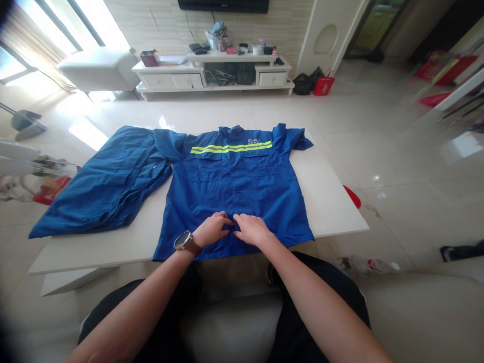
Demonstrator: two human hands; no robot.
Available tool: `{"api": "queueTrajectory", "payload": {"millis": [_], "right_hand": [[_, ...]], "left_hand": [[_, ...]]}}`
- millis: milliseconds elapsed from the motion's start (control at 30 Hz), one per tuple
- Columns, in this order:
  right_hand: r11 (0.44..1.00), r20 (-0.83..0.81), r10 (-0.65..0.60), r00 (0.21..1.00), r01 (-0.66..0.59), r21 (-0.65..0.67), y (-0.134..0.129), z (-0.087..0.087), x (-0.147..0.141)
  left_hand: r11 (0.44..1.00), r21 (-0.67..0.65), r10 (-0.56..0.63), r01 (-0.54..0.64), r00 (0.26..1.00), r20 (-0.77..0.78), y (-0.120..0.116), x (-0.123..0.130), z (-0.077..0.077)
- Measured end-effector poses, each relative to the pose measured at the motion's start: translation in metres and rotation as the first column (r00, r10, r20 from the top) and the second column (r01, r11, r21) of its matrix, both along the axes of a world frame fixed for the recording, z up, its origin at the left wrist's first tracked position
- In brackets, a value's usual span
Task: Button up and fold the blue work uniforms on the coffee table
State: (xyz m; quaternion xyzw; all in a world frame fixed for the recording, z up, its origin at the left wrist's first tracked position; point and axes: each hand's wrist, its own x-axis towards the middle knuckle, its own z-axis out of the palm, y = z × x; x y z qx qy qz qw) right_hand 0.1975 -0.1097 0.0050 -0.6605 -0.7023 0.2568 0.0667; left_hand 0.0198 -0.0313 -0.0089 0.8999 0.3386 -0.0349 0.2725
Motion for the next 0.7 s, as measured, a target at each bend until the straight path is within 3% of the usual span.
{"api": "queueTrajectory", "payload": {"millis": [333,467,567,700], "right_hand": [[0.999,0.120,0.000,0.993,0.005,-0.042,0.005,-0.005,-0.015],[0.997,0.206,-0.017,0.978,0.031,-0.067,0.010,-0.003,-0.010],[0.994,0.130,-0.099,0.987,0.103,-0.026,0.014,0.000,-0.005],[0.973,-0.097,-0.213,0.972,0.220,0.071,0.019,0.005,-0.003]], "left_hand": [[0.990,-0.136,0.045,-0.026,0.990,0.134,-0.003,0.002,0.006],[0.979,-0.186,0.112,-0.083,0.982,0.153,-0.001,0.004,0.009],[0.971,-0.183,0.179,-0.151,0.972,0.150,0.002,0.003,0.012],[0.949,-0.195,0.280,-0.249,0.947,0.157,0.004,0.001,0.014]]}}
